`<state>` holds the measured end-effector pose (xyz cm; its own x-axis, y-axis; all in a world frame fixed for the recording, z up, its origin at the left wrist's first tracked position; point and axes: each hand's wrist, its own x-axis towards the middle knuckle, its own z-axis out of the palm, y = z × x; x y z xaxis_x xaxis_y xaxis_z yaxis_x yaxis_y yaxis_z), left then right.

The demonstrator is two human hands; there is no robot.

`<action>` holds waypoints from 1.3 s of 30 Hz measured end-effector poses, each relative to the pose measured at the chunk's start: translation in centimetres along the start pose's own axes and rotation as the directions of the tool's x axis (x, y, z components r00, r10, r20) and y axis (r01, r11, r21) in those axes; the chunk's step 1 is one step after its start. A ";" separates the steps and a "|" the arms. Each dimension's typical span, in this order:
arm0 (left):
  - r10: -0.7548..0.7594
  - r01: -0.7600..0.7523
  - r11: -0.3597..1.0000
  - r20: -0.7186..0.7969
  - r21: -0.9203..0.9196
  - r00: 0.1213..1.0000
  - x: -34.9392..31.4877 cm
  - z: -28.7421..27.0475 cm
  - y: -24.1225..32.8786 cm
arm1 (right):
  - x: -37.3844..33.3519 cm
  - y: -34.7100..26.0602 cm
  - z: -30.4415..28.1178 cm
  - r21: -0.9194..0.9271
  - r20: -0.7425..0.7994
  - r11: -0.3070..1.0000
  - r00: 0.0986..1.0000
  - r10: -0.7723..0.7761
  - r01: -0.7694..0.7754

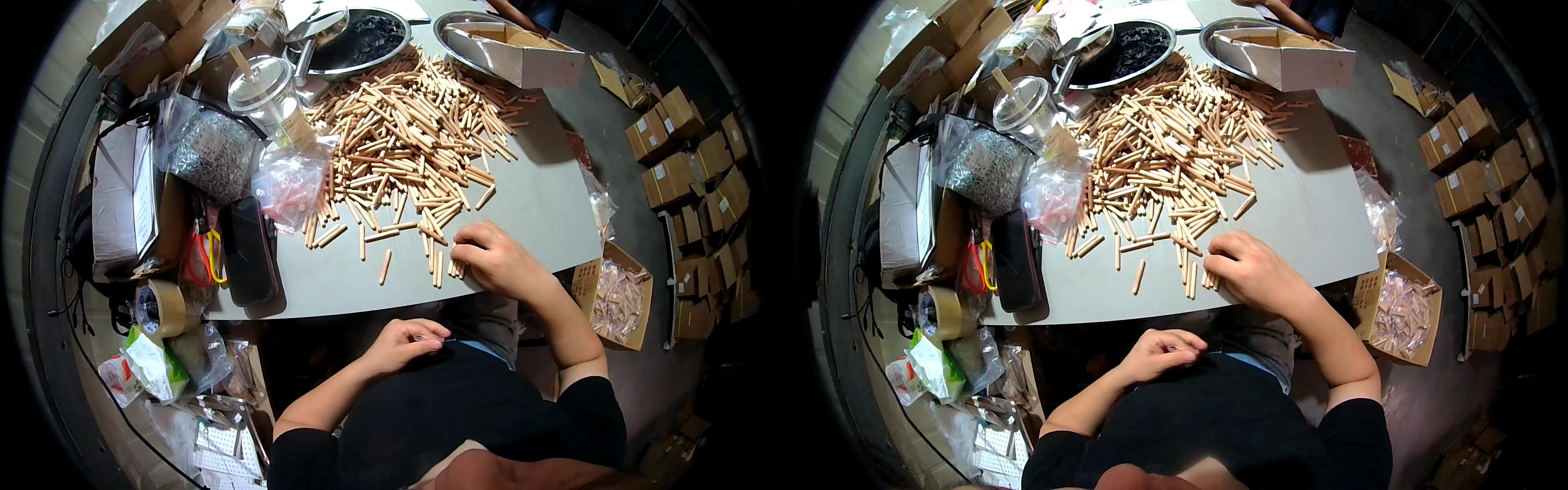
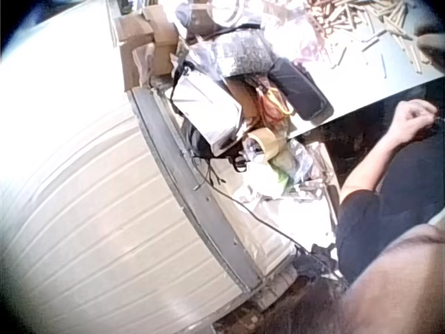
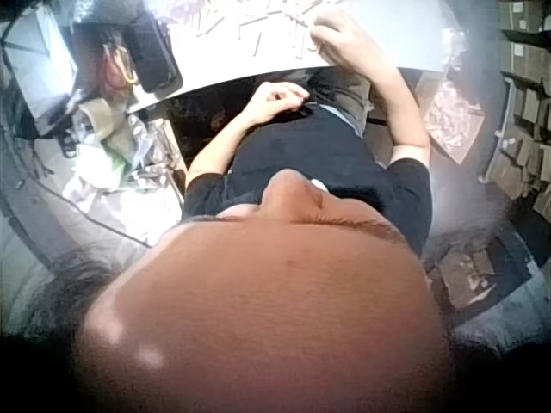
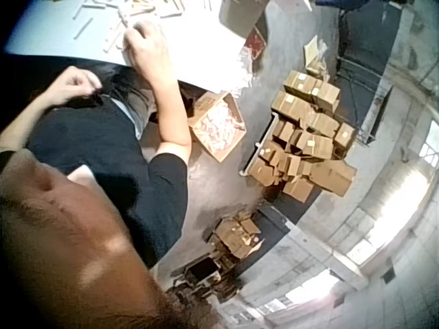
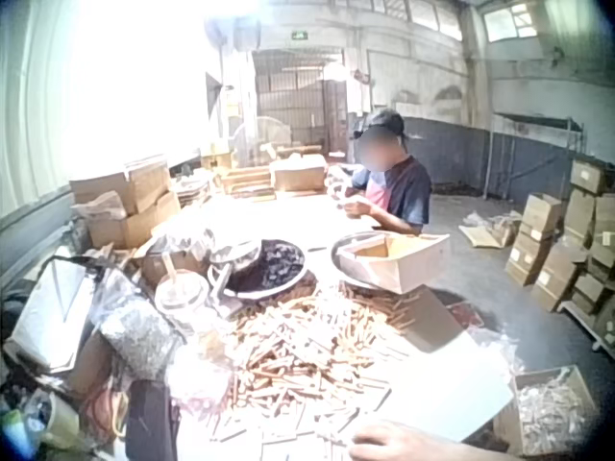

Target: The person repeatedly picks up small wooden sticks from a large pile on a table and places them into small clear plastic bags. The person then places the filled bags into a cardboard box to the right. The process is repetitive and involves handling the sticks and bags by hand.

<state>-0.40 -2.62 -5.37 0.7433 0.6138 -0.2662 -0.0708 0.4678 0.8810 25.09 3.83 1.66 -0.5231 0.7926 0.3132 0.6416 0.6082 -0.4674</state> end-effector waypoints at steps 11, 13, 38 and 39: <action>-0.239 0.382 0.748 0.318 -0.542 0.918 6.2 3.0 0.2 | -2.5 -1.8 -0.4 0.087 0.079 0.996 0.997 0.006 -0.013; -0.211 0.378 0.760 0.348 -0.529 0.913 6.3 2.9 0.3 | -3.0 -2.5 -0.5 0.146 0.106 0.989 0.994 0.010 -0.026; 0.008 0.000 1.000 0.308 -0.024 0.951 5.9 2.9 1.3 | -2.9 -2.5 -2.9 0.566 0.219 0.817 0.976 -0.017 -0.112; 0.013 -0.012 1.000 0.306 -0.006 0.952 5.9 2.9 1.4 | -2.9 -2.6 -2.8 0.566 0.224 0.819 0.974 -0.043 -0.094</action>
<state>5.83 -0.18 -4.57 0.9102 0.3958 -0.1222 -0.0834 0.4641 0.8818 26.52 0.09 4.24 -0.6630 0.7354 0.1398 0.2573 0.3992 -0.8800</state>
